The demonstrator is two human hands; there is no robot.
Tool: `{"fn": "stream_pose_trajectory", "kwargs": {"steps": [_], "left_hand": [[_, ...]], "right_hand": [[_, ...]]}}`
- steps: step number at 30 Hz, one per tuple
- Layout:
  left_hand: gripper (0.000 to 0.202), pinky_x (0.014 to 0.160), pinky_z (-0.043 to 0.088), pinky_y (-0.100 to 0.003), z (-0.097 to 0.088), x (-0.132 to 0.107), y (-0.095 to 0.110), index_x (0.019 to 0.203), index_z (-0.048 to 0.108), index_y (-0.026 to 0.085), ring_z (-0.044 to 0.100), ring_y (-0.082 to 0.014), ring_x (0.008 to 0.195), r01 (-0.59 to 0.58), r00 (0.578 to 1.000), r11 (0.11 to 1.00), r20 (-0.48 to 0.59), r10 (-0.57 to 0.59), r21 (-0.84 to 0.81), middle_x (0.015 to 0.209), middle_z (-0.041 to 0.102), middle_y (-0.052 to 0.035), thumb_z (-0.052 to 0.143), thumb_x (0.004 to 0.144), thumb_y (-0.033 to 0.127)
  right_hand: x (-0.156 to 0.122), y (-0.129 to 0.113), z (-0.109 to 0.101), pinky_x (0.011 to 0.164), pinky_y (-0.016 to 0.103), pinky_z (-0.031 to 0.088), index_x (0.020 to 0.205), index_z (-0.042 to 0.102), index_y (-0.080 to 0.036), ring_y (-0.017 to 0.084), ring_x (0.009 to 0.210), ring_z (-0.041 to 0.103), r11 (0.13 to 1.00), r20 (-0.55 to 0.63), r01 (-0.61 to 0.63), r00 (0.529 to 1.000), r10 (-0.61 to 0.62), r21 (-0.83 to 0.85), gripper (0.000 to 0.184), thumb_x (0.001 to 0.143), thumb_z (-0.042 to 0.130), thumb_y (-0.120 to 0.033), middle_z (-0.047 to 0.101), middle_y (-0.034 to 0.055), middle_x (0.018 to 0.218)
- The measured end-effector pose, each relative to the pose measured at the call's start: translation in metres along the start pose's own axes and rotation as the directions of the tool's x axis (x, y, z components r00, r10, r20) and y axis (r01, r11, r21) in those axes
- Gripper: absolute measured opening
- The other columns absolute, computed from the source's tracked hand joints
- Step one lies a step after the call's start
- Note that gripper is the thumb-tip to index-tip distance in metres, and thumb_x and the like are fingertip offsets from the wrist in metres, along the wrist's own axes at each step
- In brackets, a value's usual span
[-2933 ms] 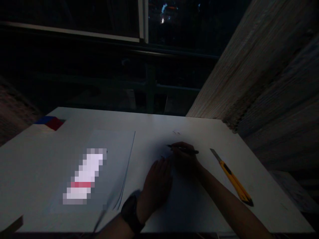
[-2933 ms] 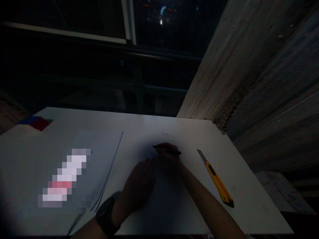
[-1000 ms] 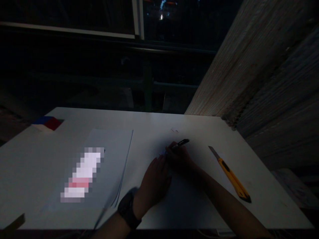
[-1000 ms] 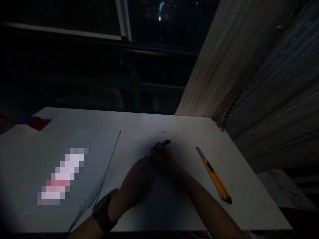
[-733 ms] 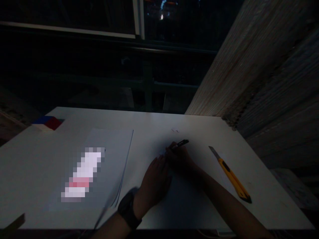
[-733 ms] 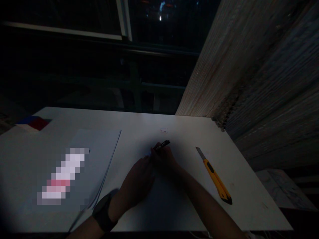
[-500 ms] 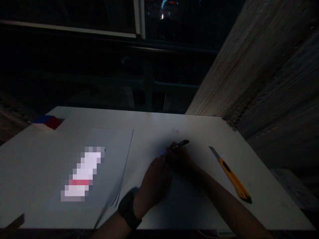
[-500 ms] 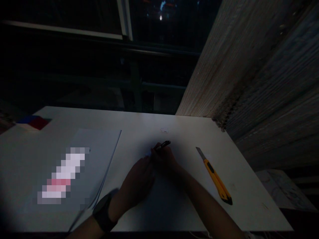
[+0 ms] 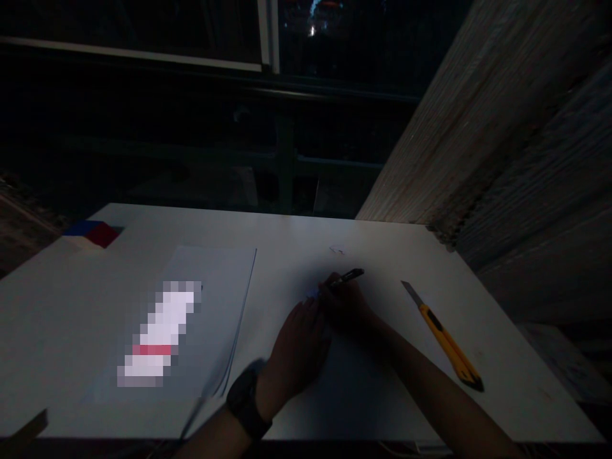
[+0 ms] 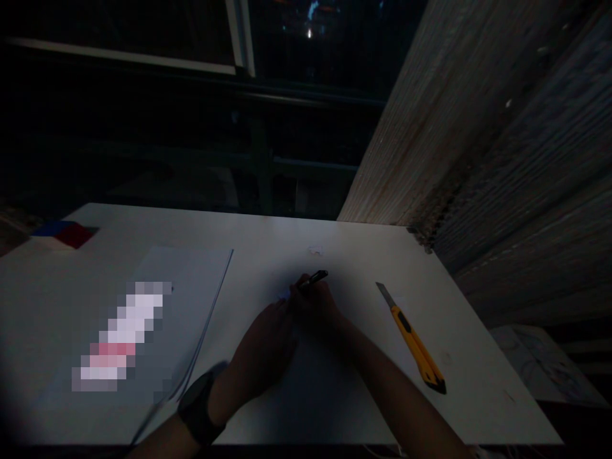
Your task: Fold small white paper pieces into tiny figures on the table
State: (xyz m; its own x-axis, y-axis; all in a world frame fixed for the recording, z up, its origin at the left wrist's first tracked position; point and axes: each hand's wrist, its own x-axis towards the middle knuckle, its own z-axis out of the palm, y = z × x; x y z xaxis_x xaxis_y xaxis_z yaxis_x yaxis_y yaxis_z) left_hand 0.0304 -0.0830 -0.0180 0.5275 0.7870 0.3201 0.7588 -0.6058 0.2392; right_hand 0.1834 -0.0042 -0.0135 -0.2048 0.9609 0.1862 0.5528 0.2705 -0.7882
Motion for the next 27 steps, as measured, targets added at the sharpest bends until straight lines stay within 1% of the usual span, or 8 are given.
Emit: {"fn": "stream_pose_trajectory", "kwargs": {"steps": [7,10,16,19,21,27], "left_hand": [[0.049,0.099,0.036,-0.048,0.0,-0.0008,0.0,0.128,0.037,0.01,0.036,-0.0295,0.124,-0.007,1.0,1.0,-0.005,0.007,0.007,0.133,0.042,-0.0172,0.043,0.083,0.026],[0.05,0.099,0.036,-0.046,-0.0014,-0.0004,0.0006,0.129,0.037,0.009,0.036,-0.029,0.124,-0.009,1.0,1.0,0.004,0.009,0.016,0.134,0.041,-0.0172,0.044,0.082,0.026],[0.049,0.099,0.036,-0.048,0.0021,-0.0006,-0.0004,0.128,0.037,0.01,0.037,-0.0288,0.124,0.004,1.0,1.0,0.003,-0.004,0.001,0.133,0.042,-0.0167,0.043,0.083,0.027],[0.046,0.099,0.036,-0.048,0.003,-0.0008,-0.0004,0.126,0.04,0.01,0.038,-0.0287,0.123,0.0,1.0,1.0,-0.002,0.0,0.004,0.131,0.044,-0.0169,0.042,0.084,0.028],[0.046,0.099,0.035,-0.048,0.0025,-0.0007,-0.0001,0.127,0.039,0.01,0.037,-0.0285,0.124,0.001,1.0,1.0,-0.004,-0.001,0.005,0.132,0.044,-0.0167,0.041,0.084,0.028],[0.05,0.1,0.035,-0.047,0.0004,0.0002,0.0001,0.129,0.036,0.01,0.036,-0.0287,0.124,0.002,1.0,1.0,0.012,-0.002,0.001,0.133,0.042,-0.0167,0.043,0.083,0.028]], "right_hand": [[-0.0006,0.0,0.0021,0.044,0.02,0.031,0.066,0.046,-0.018,0.008,0.044,0.042,0.998,-0.002,-0.02,1.0,0.02,0.052,0.021,0.079,0.048,-0.034,0.045,-0.0038,0.049],[-0.0007,-0.0009,0.0013,0.044,0.019,0.031,0.066,0.047,-0.017,0.008,0.045,0.043,0.999,-0.01,-0.026,1.0,0.026,0.031,0.02,0.078,0.048,-0.033,0.047,-0.0032,0.05],[-0.0004,-0.0013,-0.0004,0.043,0.019,0.03,0.066,0.048,-0.017,0.008,0.045,0.042,1.0,0.004,0.007,1.0,-0.007,0.011,0.019,0.078,0.049,-0.033,0.047,-0.003,0.049],[-0.0002,-0.0003,0.0001,0.043,0.019,0.031,0.067,0.048,-0.017,0.008,0.046,0.043,0.999,-0.002,-0.023,1.0,0.023,0.023,0.02,0.077,0.049,-0.034,0.047,-0.0028,0.05],[-0.0002,0.0005,0.0005,0.043,0.019,0.031,0.067,0.047,-0.017,0.008,0.046,0.043,0.999,0.001,-0.037,0.999,0.037,0.032,0.02,0.078,0.049,-0.035,0.047,-0.0028,0.05],[-0.0017,0.0012,0.0003,0.044,0.02,0.032,0.066,0.048,-0.018,0.009,0.046,0.044,0.999,-0.002,-0.036,0.999,0.036,0.038,0.022,0.078,0.048,-0.036,0.048,-0.0026,0.05]]}}
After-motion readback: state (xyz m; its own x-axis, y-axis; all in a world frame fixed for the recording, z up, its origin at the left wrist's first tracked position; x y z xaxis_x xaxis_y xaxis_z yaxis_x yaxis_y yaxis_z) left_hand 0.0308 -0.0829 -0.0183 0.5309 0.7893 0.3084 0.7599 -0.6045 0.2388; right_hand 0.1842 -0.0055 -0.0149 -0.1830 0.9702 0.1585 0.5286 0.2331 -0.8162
